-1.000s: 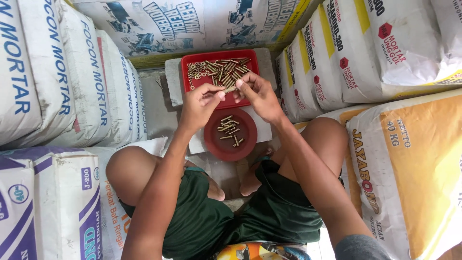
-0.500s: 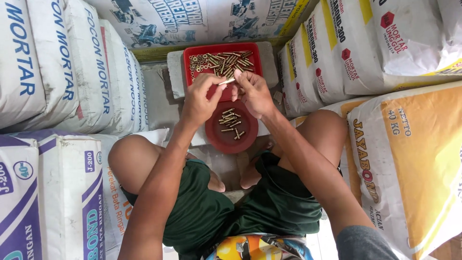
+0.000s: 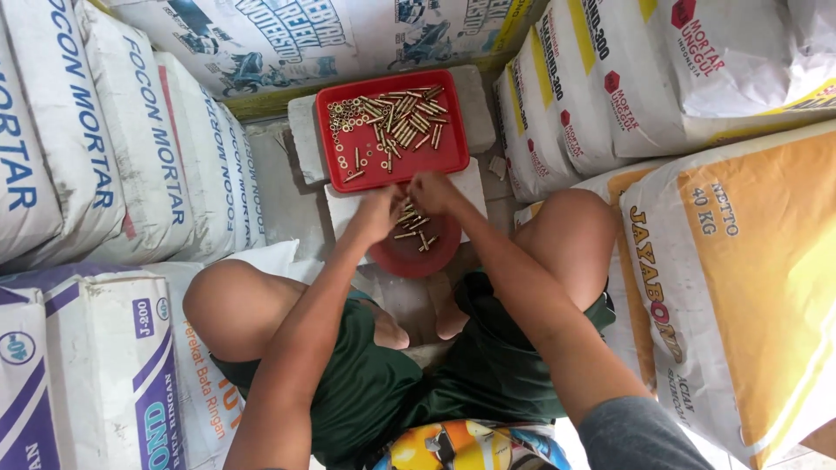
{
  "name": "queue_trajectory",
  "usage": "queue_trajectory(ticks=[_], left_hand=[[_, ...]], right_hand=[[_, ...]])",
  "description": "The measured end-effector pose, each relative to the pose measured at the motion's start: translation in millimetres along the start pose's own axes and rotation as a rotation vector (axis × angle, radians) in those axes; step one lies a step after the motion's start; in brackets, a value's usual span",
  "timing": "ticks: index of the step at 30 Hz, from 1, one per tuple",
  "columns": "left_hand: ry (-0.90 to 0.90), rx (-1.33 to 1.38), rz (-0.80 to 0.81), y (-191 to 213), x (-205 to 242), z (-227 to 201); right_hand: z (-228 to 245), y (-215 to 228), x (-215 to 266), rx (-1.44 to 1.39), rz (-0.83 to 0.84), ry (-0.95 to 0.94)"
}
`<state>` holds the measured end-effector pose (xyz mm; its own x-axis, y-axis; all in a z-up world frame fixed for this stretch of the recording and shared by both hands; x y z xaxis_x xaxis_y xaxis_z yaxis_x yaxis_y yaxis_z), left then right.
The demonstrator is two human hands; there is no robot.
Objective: The person sits on the floor and assembles small brass-colored metal components by hand. They pick a cylindrical piece and a washer from a red tray, fit them together, and place the assembled unit into a red bowl. This process is repeated continuously throughout the clip.
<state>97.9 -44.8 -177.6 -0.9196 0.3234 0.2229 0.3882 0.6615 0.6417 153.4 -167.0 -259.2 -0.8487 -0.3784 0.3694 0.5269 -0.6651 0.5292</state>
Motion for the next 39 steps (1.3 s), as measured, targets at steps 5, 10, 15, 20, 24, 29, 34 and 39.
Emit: queue_trajectory(ticks=[5,10,15,20,24,29,34,39], left_hand=[[0.082,-0.274,0.163,-58,3,44],[0.072,-0.28,0.038,-18,-15,34],[0.159,-0.169,-0.044,5,-67,58],[0.111,-0.007,-0.168,0,-110,63],[0.171,-0.091,-0.095,-14,-123,65],[0.184,-0.094,-0.072,-46,-121,98],[0.134,-0.004,-0.138,-36,-107,98],[0.116,0.081,-0.295,-10,-91,86]], right_hand=[[-12,-36,3,0.461,0.051,0.093],[12,8,-10,0.517,0.019,0.041],[-51,67,-91,0.451,-0.202,-0.136],[-69,64,-120,0.247,-0.26,-0.143],[-30,38,-100,0.568,-0.317,0.155],[-36,31,-101,0.608,-0.453,0.209],[-40,33,-98,0.802,-0.487,0.158],[-62,35,-95,0.26,-0.412,0.046]])
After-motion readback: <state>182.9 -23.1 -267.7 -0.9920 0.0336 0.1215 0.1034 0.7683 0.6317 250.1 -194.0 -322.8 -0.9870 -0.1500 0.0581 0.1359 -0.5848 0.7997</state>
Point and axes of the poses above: each hand's wrist, its own x-axis away from the middle knuckle, its own y-axis out of the back of the hand, z = x × y, the point moved 10 cm from there along -x, towards the middle knuckle, and after that the axes turned 2 degrees about x, right-handed, at the moved point
